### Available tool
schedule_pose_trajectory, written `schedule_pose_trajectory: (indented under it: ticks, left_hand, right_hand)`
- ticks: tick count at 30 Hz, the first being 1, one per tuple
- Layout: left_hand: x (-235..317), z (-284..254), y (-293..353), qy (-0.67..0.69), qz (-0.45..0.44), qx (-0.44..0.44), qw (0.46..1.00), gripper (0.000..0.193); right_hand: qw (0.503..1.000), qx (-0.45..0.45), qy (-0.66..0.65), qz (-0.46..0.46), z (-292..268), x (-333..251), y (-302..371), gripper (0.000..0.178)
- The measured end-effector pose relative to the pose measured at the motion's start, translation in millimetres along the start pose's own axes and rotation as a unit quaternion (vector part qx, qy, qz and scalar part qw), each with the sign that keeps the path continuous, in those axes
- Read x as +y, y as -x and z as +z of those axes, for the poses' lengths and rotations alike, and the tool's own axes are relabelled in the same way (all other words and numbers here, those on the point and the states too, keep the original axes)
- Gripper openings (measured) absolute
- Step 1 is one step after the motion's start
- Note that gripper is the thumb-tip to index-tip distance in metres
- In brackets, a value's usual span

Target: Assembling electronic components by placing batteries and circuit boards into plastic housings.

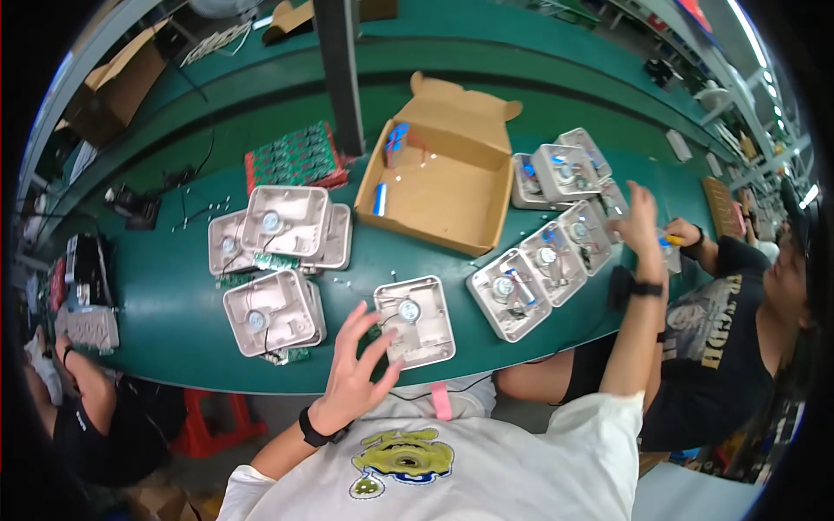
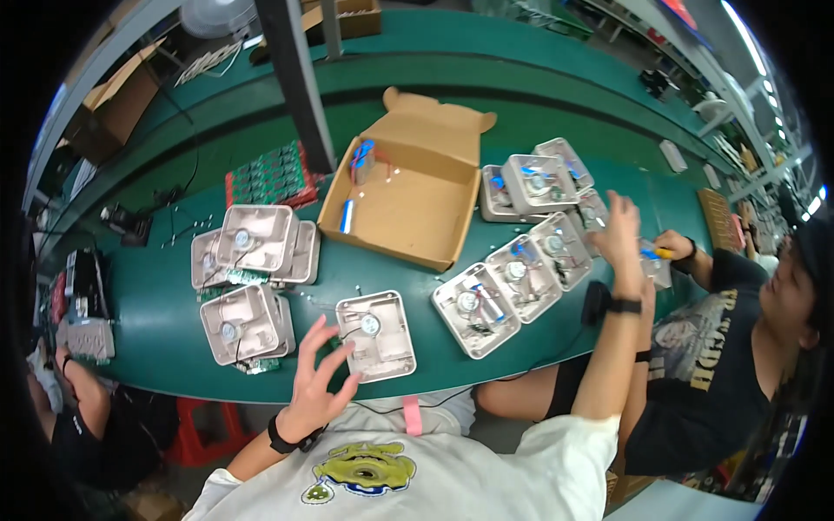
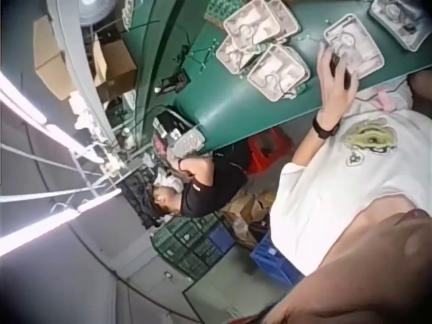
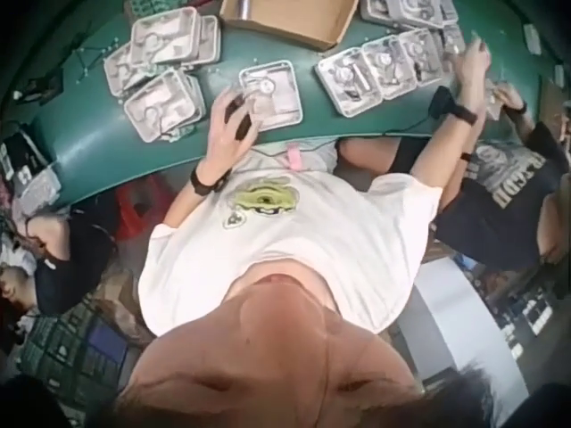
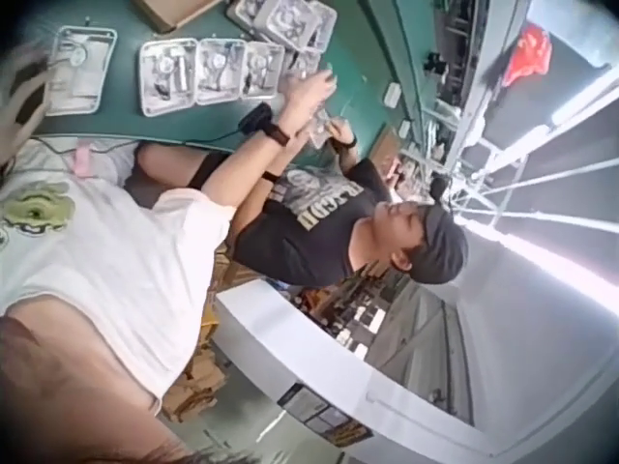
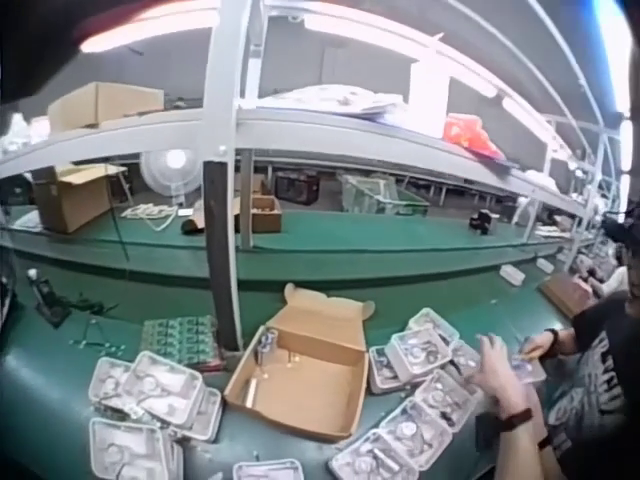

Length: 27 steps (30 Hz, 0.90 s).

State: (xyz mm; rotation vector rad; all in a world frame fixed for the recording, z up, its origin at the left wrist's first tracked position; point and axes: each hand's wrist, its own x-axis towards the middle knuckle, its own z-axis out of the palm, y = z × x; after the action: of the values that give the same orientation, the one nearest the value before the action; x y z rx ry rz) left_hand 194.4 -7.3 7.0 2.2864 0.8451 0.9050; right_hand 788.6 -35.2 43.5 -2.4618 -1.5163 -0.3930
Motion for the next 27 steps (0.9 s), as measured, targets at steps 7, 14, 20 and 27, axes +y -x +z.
schedule_pose_trajectory:
  ticks: [7, 14, 20, 27]
  left_hand:
    - [-7, 16, 5, 0.115, -0.227, 0.067, 0.965, 0.058]
    - [-37, 18, 1, 0.342, -0.316, -0.024, 0.885, 0.040]
    - [-34, 12, -10, 0.313, -0.294, -0.028, 0.902, 0.029]
    - [-32, 10, -20, 0.193, -0.241, -0.018, 0.951, 0.025]
  right_hand:
    - [0.930, -0.091, -0.264, -0.239, -90, -306, 125, 0.021]
    - [0.864, -0.201, -0.401, -0.230, -6, -399, 138, 0.021]
    - [0.761, -0.248, -0.581, -0.148, -23, -382, 134, 0.015]
    - [0.612, -0.338, -0.715, 0.024, -56, -353, 137, 0.018]
